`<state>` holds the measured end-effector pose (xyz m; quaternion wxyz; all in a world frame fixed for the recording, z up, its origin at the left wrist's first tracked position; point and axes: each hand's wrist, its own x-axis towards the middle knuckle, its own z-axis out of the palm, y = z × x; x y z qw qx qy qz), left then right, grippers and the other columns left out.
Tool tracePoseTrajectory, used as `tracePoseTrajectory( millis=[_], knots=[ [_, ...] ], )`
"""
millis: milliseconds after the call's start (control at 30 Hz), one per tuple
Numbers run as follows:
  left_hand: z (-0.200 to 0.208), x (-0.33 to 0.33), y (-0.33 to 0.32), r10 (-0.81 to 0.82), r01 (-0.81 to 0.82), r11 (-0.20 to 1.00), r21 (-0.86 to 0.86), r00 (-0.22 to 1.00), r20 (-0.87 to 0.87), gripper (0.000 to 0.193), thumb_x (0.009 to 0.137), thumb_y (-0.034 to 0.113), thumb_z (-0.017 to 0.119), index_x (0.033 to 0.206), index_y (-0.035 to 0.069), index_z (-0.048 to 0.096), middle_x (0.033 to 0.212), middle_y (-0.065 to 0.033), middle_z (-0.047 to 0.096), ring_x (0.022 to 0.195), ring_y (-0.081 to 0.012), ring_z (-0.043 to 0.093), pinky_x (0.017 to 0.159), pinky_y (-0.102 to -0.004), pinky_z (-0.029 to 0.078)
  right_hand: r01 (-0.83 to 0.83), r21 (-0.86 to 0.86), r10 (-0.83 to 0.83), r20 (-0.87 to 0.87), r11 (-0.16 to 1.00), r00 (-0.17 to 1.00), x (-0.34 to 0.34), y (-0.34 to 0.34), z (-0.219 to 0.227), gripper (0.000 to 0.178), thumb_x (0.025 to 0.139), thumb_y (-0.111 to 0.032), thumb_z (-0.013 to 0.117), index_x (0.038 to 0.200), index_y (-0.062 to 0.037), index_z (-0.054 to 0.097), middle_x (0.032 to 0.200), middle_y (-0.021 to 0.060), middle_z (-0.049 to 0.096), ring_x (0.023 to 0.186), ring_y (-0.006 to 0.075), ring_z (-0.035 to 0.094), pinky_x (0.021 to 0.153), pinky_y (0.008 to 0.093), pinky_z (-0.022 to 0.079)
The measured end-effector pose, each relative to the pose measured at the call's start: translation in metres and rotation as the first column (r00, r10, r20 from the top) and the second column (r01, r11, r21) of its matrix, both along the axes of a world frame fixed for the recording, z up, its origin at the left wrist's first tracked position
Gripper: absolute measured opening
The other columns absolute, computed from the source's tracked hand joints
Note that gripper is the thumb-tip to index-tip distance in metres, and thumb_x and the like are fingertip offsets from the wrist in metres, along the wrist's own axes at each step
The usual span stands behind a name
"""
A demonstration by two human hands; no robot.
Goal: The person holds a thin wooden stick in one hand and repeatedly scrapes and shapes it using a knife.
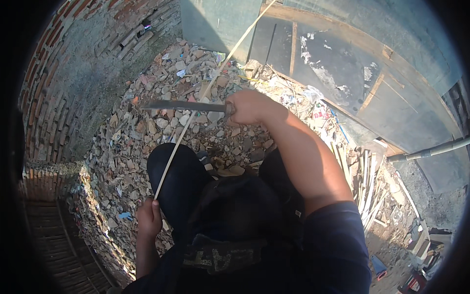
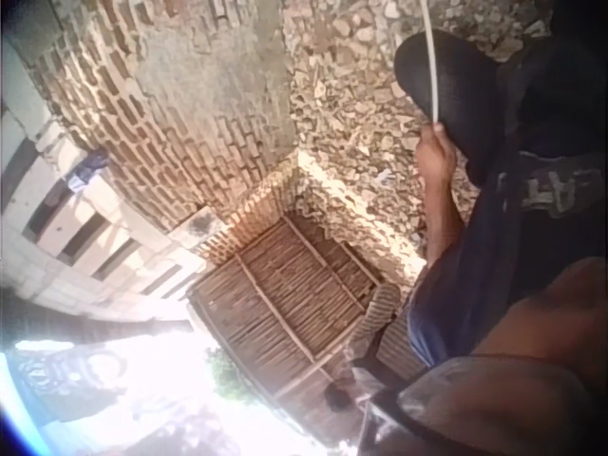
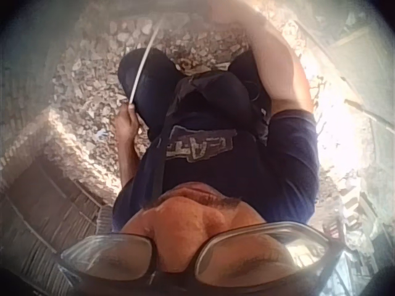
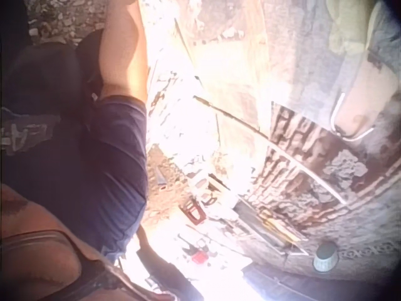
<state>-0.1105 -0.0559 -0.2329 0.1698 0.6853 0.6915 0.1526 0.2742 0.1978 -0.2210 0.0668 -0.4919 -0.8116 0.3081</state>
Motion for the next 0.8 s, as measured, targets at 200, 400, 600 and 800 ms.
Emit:
tracePoseTrajectory(
  millis=[200,400,600,800],
  knots=[
    [0.009,0.004,0.011,0.026,-0.028,0.999,-0.022,0.996,-0.081,0.032,0.106,0.029,0.048,0.089,0.002,0.054,0.066,-0.024,0.059,0.065,-0.0484,0.061,0.056,-0.0491,0.045,0.17,0.043,-0.166,-0.08,0.985,0.983,0.03,0.024,-0.036,0.034,0.077,-0.019,0.069,0.107,-0.0046,0.07,0.093,0.0208,0.072,0.092,0.0356,0.071,0.08,0.0439,0.055],
    [-0.007,-0.006,0.009,-0.038,0.037,0.999,0.02,0.995,0.091,0.036,0.108,0.029,0.046,0.086,0.001,0.052,0.06,-0.0213,0.053,0.057,-0.0455,0.055,0.053,-0.0471,0.041,0.149,-0.03,-0.152,-0.175,0.988,0.973,0.015,0.007,-0.005,0.026,0.079,-0.017,0.068,0.099,-0.0018,0.068,0.079,0.0153,0.069,0.077,0.0285,0.069,0.071,0.04,0.053],
    [-0.001,-0.003,0.011,-0.034,0.034,0.999,-0.02,0.999,0.005,0.035,0.107,0.03,0.045,0.087,0.002,0.053,0.063,-0.0224,0.057,0.063,-0.0472,0.062,0.055,-0.0498,0.045,0.201,0.052,-0.189,-0.176,0.978,0.966,0.033,0.02,-0.033,0.032,0.079,-0.016,0.068,0.108,-0.0043,0.07,0.086,0.0186,0.071,0.085,0.0283,0.071,0.076,0.0419,0.054],
    [-0.008,0.0,0.002,-0.004,0.003,0.999,0.036,1.0,0.02,0.033,0.106,0.027,0.049,0.086,0.002,0.054,0.061,-0.0188,0.055,0.056,-0.0405,0.058,0.054,-0.0452,0.042,0.066,-0.01,-0.067,-0.114,0.998,0.991,0.009,-0.005,0.01,0.033,0.078,-0.017,0.067,0.109,-0.0047,0.071,0.092,0.0214,0.071,0.09,0.035,0.07,0.078,0.0456,0.054]
  ],
)
